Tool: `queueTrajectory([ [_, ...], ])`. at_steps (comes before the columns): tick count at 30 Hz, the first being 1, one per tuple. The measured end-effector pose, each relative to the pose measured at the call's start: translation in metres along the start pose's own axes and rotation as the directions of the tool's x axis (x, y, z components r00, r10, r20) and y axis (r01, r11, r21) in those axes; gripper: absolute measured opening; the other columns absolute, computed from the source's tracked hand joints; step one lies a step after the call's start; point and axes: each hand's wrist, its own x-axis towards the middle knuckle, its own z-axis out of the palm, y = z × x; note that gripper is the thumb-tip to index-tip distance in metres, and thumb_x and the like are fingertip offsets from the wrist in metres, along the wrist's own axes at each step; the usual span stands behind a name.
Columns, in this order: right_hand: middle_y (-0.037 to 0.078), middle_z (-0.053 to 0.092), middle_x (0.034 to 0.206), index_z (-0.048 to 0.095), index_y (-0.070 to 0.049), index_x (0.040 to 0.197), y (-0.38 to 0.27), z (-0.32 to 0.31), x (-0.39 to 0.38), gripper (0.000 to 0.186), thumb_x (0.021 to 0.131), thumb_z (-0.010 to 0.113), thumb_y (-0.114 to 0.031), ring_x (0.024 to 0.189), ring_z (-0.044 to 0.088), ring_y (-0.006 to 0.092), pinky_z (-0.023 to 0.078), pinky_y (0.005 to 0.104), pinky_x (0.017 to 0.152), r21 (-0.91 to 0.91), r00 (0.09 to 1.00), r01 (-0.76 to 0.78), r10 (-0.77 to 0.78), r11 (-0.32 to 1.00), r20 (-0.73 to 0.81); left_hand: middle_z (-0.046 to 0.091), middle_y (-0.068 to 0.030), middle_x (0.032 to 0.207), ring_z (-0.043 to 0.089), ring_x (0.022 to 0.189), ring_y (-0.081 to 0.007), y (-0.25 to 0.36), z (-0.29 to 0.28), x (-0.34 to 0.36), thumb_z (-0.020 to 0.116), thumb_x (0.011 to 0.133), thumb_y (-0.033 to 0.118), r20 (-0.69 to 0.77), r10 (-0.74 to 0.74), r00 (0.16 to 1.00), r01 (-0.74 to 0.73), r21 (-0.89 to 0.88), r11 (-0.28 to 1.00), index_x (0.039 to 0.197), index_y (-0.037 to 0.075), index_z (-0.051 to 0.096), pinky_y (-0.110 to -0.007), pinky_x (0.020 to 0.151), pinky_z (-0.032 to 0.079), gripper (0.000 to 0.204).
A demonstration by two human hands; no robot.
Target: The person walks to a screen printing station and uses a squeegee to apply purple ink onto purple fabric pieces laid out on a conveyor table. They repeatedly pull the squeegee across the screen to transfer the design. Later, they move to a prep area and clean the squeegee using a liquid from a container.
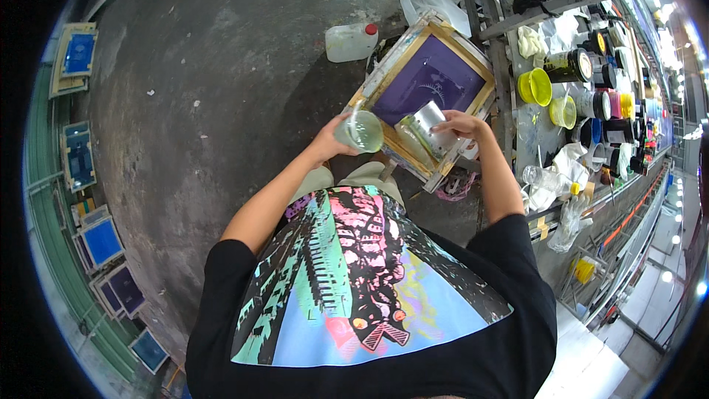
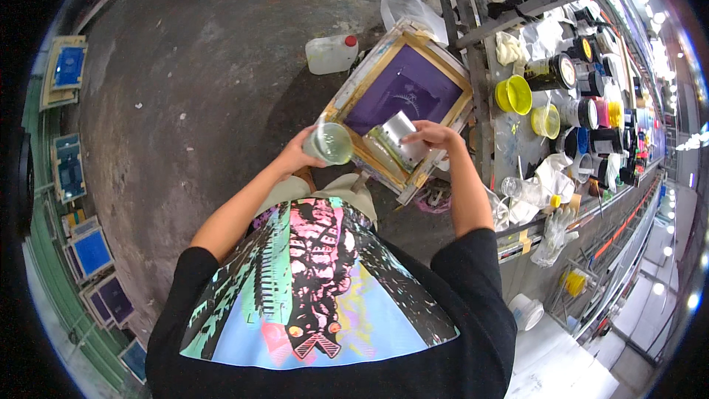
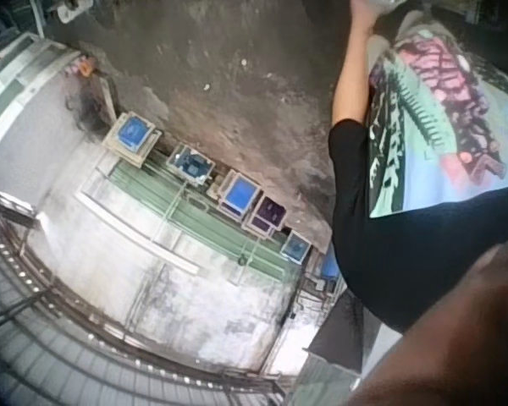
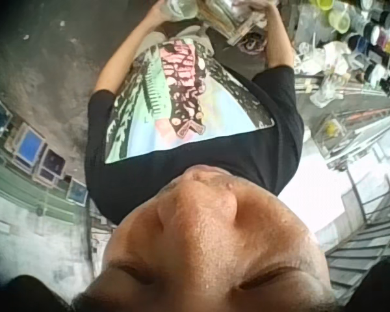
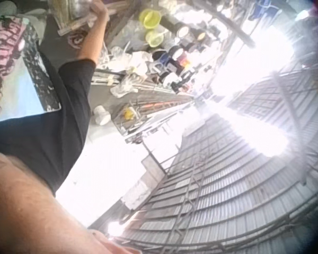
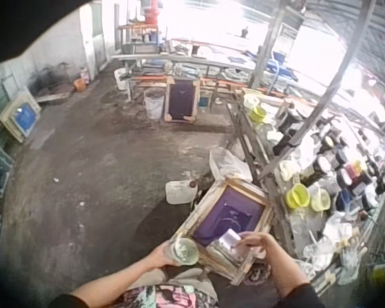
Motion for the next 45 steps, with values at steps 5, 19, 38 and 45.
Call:
queueTrajectory([
  [5, 0.003, 0.075, 0.103, 0.068, -0.002, 0.117, -0.05, 0.036, -0.113, 0.033, 0.088, 0.083, -0.011, 0.093, 0.069, 0.0099, 0.055, 0.0293, 0.086, 0.052, 0.849, 0.409, -0.358, 0.911, -0.389, 0.058, -0.0086, 0.142, 0.057, 0.13, -0.0243, 0.035, 0.044, 0.032, 0.09, 0.064, 0.0, 0.219, -0.033, 0.975, 0.05, -0.074, 0.996, 0.158, 0.013, 0.039, -0.038, 0.098, 0.056, 0.108],
  [19, 0.01, 0.075, 0.112, 0.071, 0.002, 0.118, -0.095, 0.163, -0.189, 0.031, 0.088, 0.081, 0.0, 0.098, 0.07, 0.0144, 0.055, 0.0304, 0.087, -0.531, -0.237, 0.496, -0.481, 0.687, -0.844, 0.065, -0.0104, 0.127, 0.07, 0.108, -0.0221, 0.204, 0.117, 0.024, 0.093, 0.065, -0.001, 0.122, 0.314, 0.941, -0.187, -0.587, 0.788, 0.149, 0.008, 0.046, -0.035, 0.079, 0.062, 0.096],
  [38, 0.014, 0.076, 0.118, 0.073, -0.002, 0.115, -0.109, 0.157, -0.208, 0.039, 0.08, 0.065, 0.012, 0.116, 0.071, 0.0294, 0.052, 0.0406, 0.104, -0.838, -0.248, 0.128, -0.801, 0.53, -0.544, 0.066, -0.0074, 0.129, 0.066, 0.117, -0.0169, 0.238, 0.089, -0.026, 0.088, 0.072, -0.01, -0.168, 0.475, 0.864, -0.469, -0.615, 0.634, 0.141, 0.007, 0.057, -0.031, 0.101, 0.056, 0.078],
  [45, 0.012, 0.076, 0.118, 0.075, -0.004, 0.114, -0.105, 0.145, -0.216, 0.041, 0.078, 0.061, 0.011, 0.116, 0.07, 0.0301, 0.05, 0.0403, 0.104, -0.86, -0.215, 0.037, -0.836, 0.509, -0.505, 0.062, -0.0077, 0.135, 0.063, 0.122, -0.018, 0.235, 0.087, -0.025, 0.087, 0.072, -0.012, -0.169, 0.453, 0.876, -0.44, -0.667, 0.602, 0.145, 0.006, 0.053, -0.032, 0.105, 0.054, 0.083],
])
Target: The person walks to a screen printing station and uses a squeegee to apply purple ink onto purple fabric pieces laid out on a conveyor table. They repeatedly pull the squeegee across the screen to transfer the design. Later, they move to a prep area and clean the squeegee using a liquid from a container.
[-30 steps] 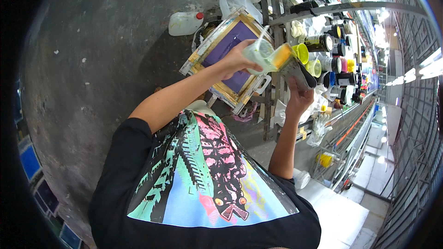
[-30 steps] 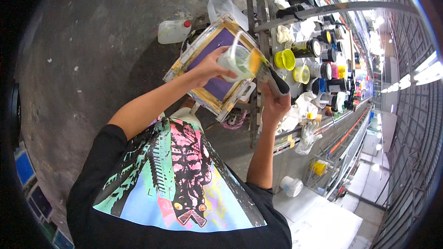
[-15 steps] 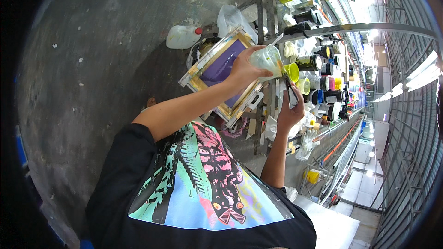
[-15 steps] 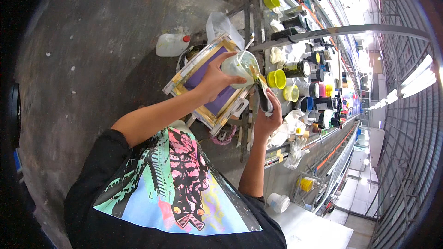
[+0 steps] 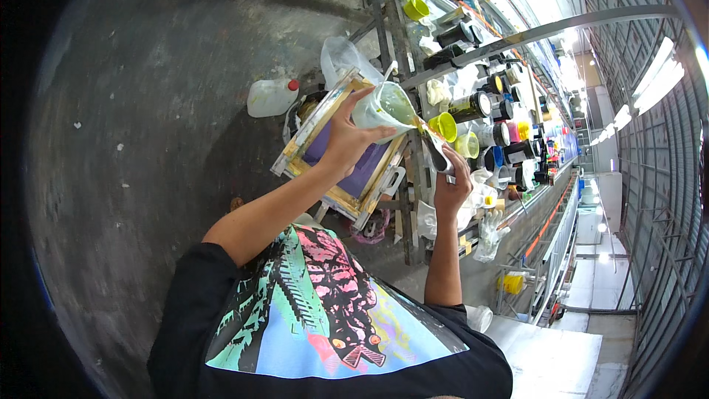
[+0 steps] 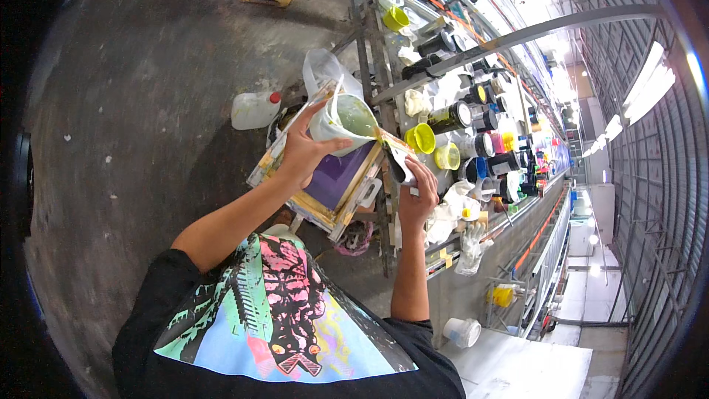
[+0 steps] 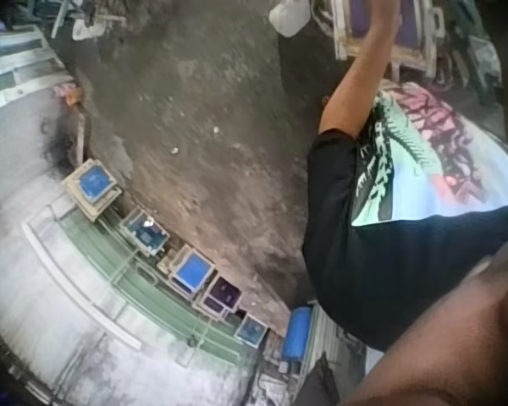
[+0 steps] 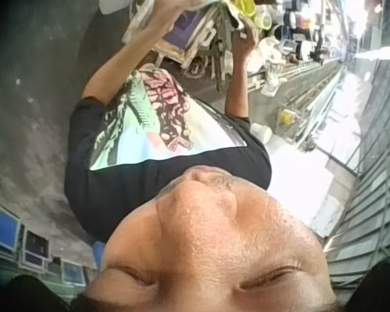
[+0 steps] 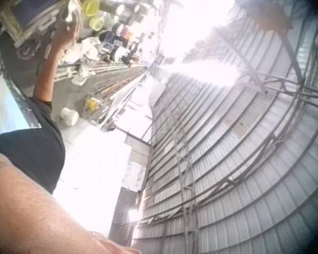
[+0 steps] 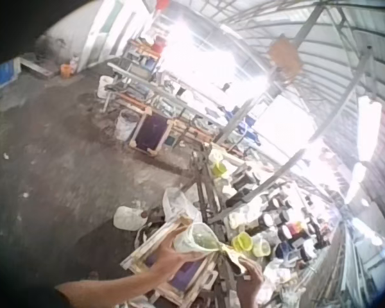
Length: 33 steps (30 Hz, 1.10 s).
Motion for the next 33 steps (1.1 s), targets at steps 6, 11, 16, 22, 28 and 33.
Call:
queueTrajectory([
  [6, 0.011, 0.076, 0.117, 0.075, -0.005, 0.114, 0.001, -0.006, 0.002, 0.039, 0.08, 0.062, 0.009, 0.114, 0.07, 0.0285, 0.052, 0.0387, 0.1, -0.064, 1.0, -0.014, 0.014, 0.998, 0.008, 0.06, -0.0086, 0.137, 0.061, 0.126, -0.019, -0.009, -0.004, 0.004, 0.088, 0.073, -0.007, 0.0, 0.069, 0.998, -0.069, 0.023, 0.997, 0.15, 0.01, 0.047, -0.033, 0.107, 0.053, 0.089],
  [11, 0.008, 0.076, 0.105, 0.073, -0.002, 0.113, 0.002, -0.003, -0.006, 0.023, 0.09, 0.071, 0.004, 0.107, 0.07, 0.0173, 0.054, 0.0336, 0.091, 0.02, 0.82, -0.572, 0.571, 0.82, 0.022, 0.057, -0.0079, 0.142, 0.058, 0.13, -0.0199, -0.027, -0.031, 0.02, 0.09, 0.073, -0.003, 0.084, 0.02, 0.996, -0.027, 0.088, 0.996, 0.155, 0.01, 0.039, -0.036, 0.11, 0.052, 0.097],
  [16, 0.009, 0.07, 0.115, 0.064, -0.001, 0.119, -0.001, 0.01, -0.006, 0.027, 0.094, 0.073, 0.0, 0.106, 0.067, 0.0199, 0.054, 0.0364, 0.095, 0.826, 0.772, -0.404, 0.631, 0.393, 0.077, 0.056, -0.0085, 0.141, 0.058, 0.129, -0.0215, -0.047, -0.059, 0.018, 0.094, 0.069, 0.001, 0.062, -0.178, 0.982, 0.163, 0.195, 0.967, 0.155, 0.009, 0.039, -0.036, 0.111, 0.049, 0.102],
  [22, 0.007, 0.07, 0.12, 0.063, -0.005, 0.126, -0.016, 0.024, -0.004, 0.035, 0.093, 0.075, -0.001, 0.111, 0.067, 0.0198, 0.053, 0.038, 0.099, 0.875, 0.729, -0.439, 0.649, 0.203, 0.215, 0.058, -0.006, 0.138, 0.057, 0.13, -0.0203, -0.057, -0.052, 0.008, 0.094, 0.068, 0.001, 0.185, -0.128, 0.974, 0.102, 0.143, 0.984, 0.151, 0.012, 0.044, -0.035, 0.113, 0.048, 0.098],
  [28, 0.007, 0.07, 0.12, 0.063, -0.004, 0.125, -0.009, 0.02, -0.008, 0.038, 0.09, 0.079, -0.001, 0.11, 0.067, 0.0182, 0.054, 0.0364, 0.097, 0.861, 0.763, -0.431, 0.619, 0.27, 0.188, 0.057, -0.0058, 0.139, 0.06, 0.127, -0.0202, -0.047, -0.055, 0.017, 0.092, 0.069, -0.001, 0.097, -0.044, 0.994, 0.025, 0.183, 0.983, 0.152, 0.016, 0.045, -0.034, 0.112, 0.05, 0.097],
  [33, 0.008, 0.072, 0.117, 0.063, -0.002, 0.123, -0.007, 0.022, -0.012, 0.035, 0.091, 0.078, -0.001, 0.106, 0.069, 0.0169, 0.055, 0.0341, 0.094, 0.847, 0.748, -0.453, 0.635, 0.279, 0.191, 0.055, -0.0066, 0.143, 0.058, 0.13, -0.02, -0.045, -0.056, 0.013, 0.093, 0.069, 0.0, 0.169, 0.067, 0.983, -0.113, 0.284, 0.952, 0.153, 0.014, 0.045, -0.034, 0.112, 0.049, 0.098],
])
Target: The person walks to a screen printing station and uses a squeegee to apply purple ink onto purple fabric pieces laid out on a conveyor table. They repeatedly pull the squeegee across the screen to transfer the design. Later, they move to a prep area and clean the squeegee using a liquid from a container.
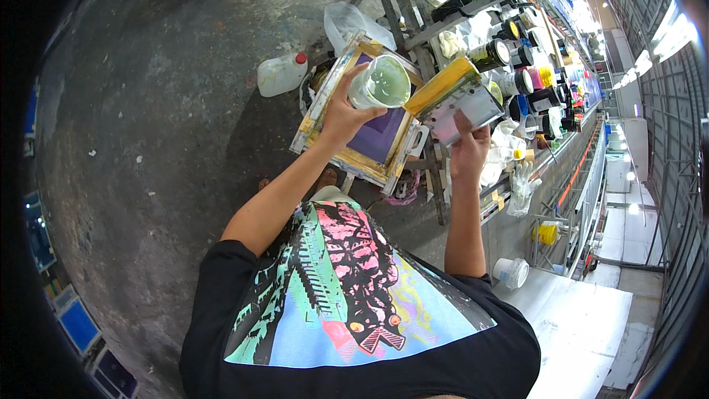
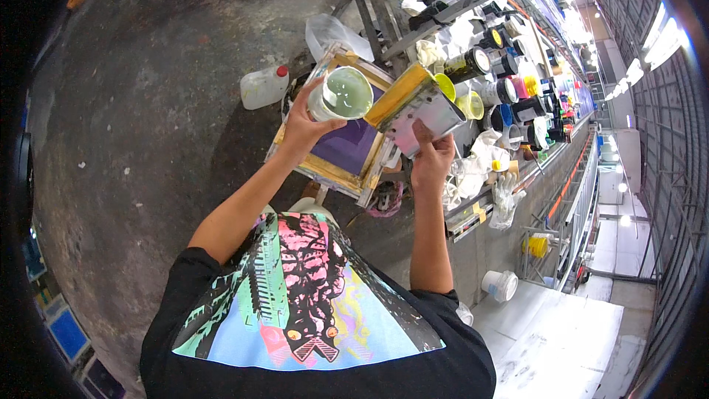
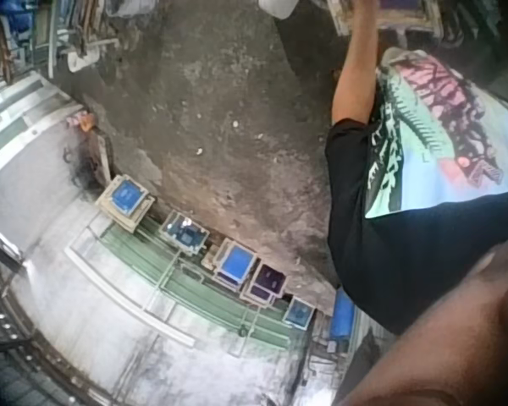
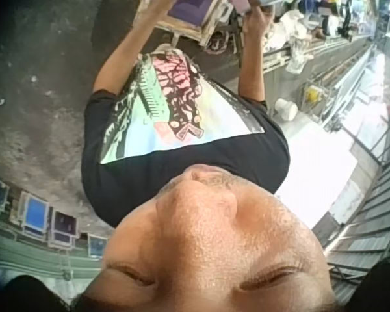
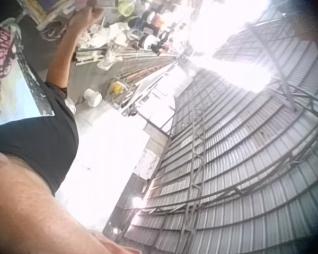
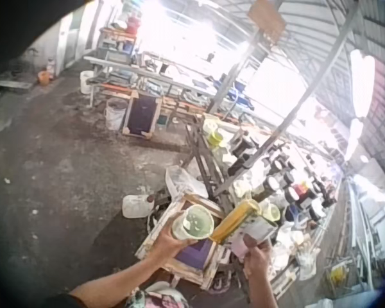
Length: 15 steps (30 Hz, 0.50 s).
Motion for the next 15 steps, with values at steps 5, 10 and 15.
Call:
queueTrajectory([
  [5, 0.008, 0.073, 0.113, 0.064, 0.0, 0.117, 0.007, 0.005, -0.006, 0.028, 0.092, 0.077, 0.001, 0.101, 0.069, 0.014, 0.054, 0.0311, 0.09, -0.083, 1.0, 0.011, -0.011, 0.997, 0.003, 0.052, -0.0075, 0.147, 0.056, 0.132, -0.0202, 0.007, 0.009, 0.007, 0.094, 0.068, 0.002, 0.015, 0.011, 1.0, -0.012, 0.023, 1.0, 0.153, 0.014, 0.045, -0.035, 0.114, 0.048, 0.099],
  [10, 0.009, 0.074, 0.109, 0.065, 0.001, 0.115, 0.016, 0.0, -0.011, 0.026, 0.092, 0.076, 0.002, 0.097, 0.07, 0.0135, 0.055, 0.0294, 0.089, -0.122, 0.999, -0.022, 0.026, 0.992, 0.026, 0.051, -0.0083, 0.149, 0.056, 0.132, -0.0199, 0.026, 0.017, 0.025, 0.09, 0.071, -0.005, 0.038, 0.179, 0.983, -0.183, 0.16, 0.97, 0.153, 0.015, 0.045, -0.035, 0.113, 0.049, 0.095],
  [15, 0.011, 0.073, 0.113, 0.062, 0.001, 0.117, 0.027, -0.009, -0.011, 0.028, 0.093, 0.076, -0.001, 0.104, 0.07, 0.0159, 0.055, 0.0321, 0.095, -0.225, 0.994, -0.077, 0.091, 0.971, 0.053, 0.054, -0.0085, 0.145, 0.058, 0.131, -0.0202, 0.039, 0.029, 0.047, 0.086, 0.074, -0.01, 0.005, 0.242, 0.97, -0.237, 0.219, 0.947, 0.154, 0.016, 0.043, -0.035, 0.11, 0.052, 0.095],
])
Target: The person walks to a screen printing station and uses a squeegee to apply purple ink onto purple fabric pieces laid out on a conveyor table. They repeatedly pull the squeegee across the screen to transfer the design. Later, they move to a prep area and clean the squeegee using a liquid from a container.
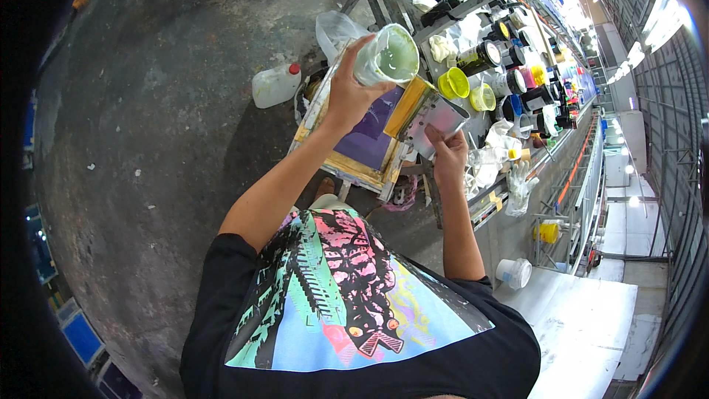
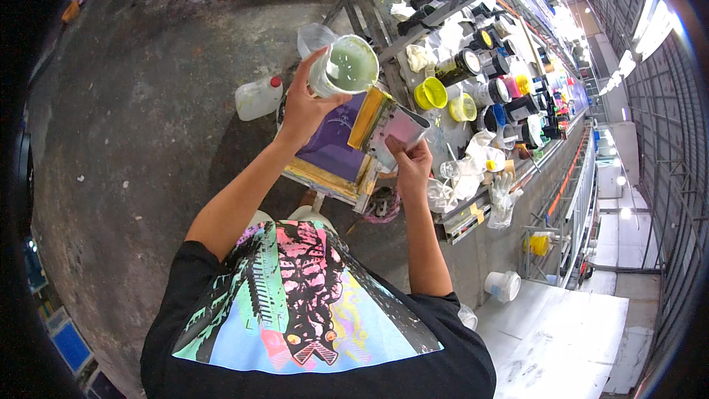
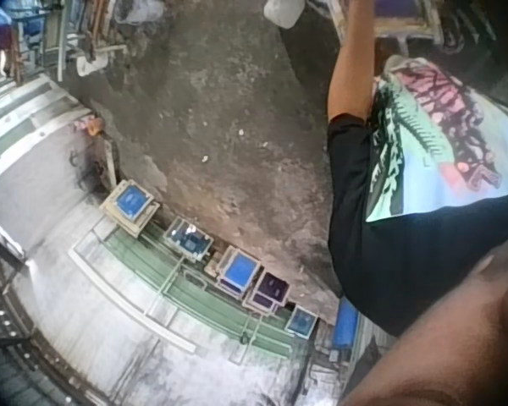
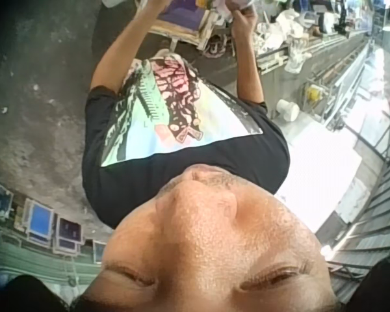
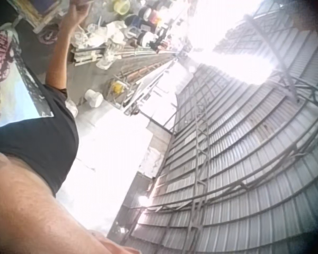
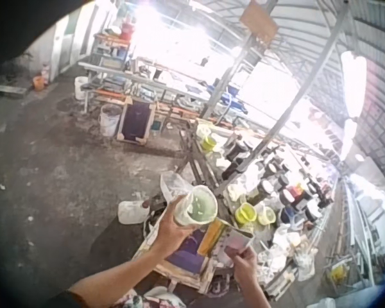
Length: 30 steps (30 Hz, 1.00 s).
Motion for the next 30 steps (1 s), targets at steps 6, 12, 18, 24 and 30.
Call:
queueTrajectory([
  [6, 0.009, 0.071, 0.114, 0.061, 0.0, 0.123, 0.009, -0.004, 0.011, 0.031, 0.097, 0.074, -0.008, 0.098, 0.069, 0.0145, 0.056, 0.0323, 0.091, 0.179, 0.991, -0.125, 0.132, 0.976, -0.03, 0.057, -0.0095, 0.142, 0.058, 0.13, -0.0237, -0.005, -0.01, 0.0, 0.089, 0.072, -0.006, 0.011, -0.177, 0.984, 0.172, -0.308, 0.936, 0.154, 0.012, 0.039, -0.038, 0.112, 0.05, 0.097],
  [12, 0.006, 0.071, 0.112, 0.061, -0.001, 0.123, 0.021, -0.016, 0.047, 0.028, 0.1, 0.07, -0.014, 0.099, 0.07, 0.0174, 0.059, 0.0328, 0.089, 0.439, 0.936, -0.212, 0.31, 0.873, -0.165, 0.059, -0.0115, 0.139, 0.06, 0.13, -0.0237, -0.018, -0.033, -0.059, 0.088, 0.074, -0.005, 0.171, -0.377, 0.91, 0.414, -0.378, 0.828, 0.152, 0.009, 0.036, -0.037, 0.107, 0.054, 0.095],
  [18, 0.005, 0.073, 0.105, 0.066, -0.003, 0.115, 0.023, -0.012, 0.058, 0.02, 0.101, 0.068, -0.016, 0.091, 0.073, 0.0174, 0.061, 0.0331, 0.083, 0.464, 0.943, -0.276, 0.331, 0.842, -0.039, 0.058, -0.0132, 0.138, 0.062, 0.127, -0.0251, -0.015, -0.018, -0.08, 0.088, 0.074, -0.006, 0.22, -0.411, 0.884, 0.466, -0.381, 0.798, 0.152, 0.011, 0.032, -0.038, 0.106, 0.056, 0.098],
  [24, 0.005, 0.072, 0.112, 0.063, -0.002, 0.123, 0.015, 0.0, 0.037, 0.027, 0.101, 0.068, -0.016, 0.095, 0.072, 0.015, 0.06, 0.0333, 0.088, 0.351, 0.934, -0.357, 0.33, 0.866, 0.136, 0.055, -0.0124, 0.14, 0.059, 0.13, -0.025, -0.006, -0.009, -0.056, 0.087, 0.075, -0.008, 0.095, -0.302, 0.949, 0.315, -0.389, 0.866, 0.149, 0.011, 0.034, -0.037, 0.107, 0.055, 0.093],
  [30, 0.006, 0.072, 0.115, 0.06, -0.002, 0.127, 0.006, 0.008, 0.014, 0.032, 0.099, 0.07, -0.013, 0.099, 0.071, 0.0135, 0.06, 0.0331, 0.089, 0.334, 0.934, -0.343, 0.28, 0.878, 0.224, 0.052, -0.0108, 0.142, 0.058, 0.13, -0.0239, -0.008, -0.005, -0.021, 0.083, 0.076, -0.013, 0.046, -0.211, 0.976, 0.214, -0.352, 0.911, 0.149, 0.009, 0.034, -0.036, 0.107, 0.055, 0.09],
])
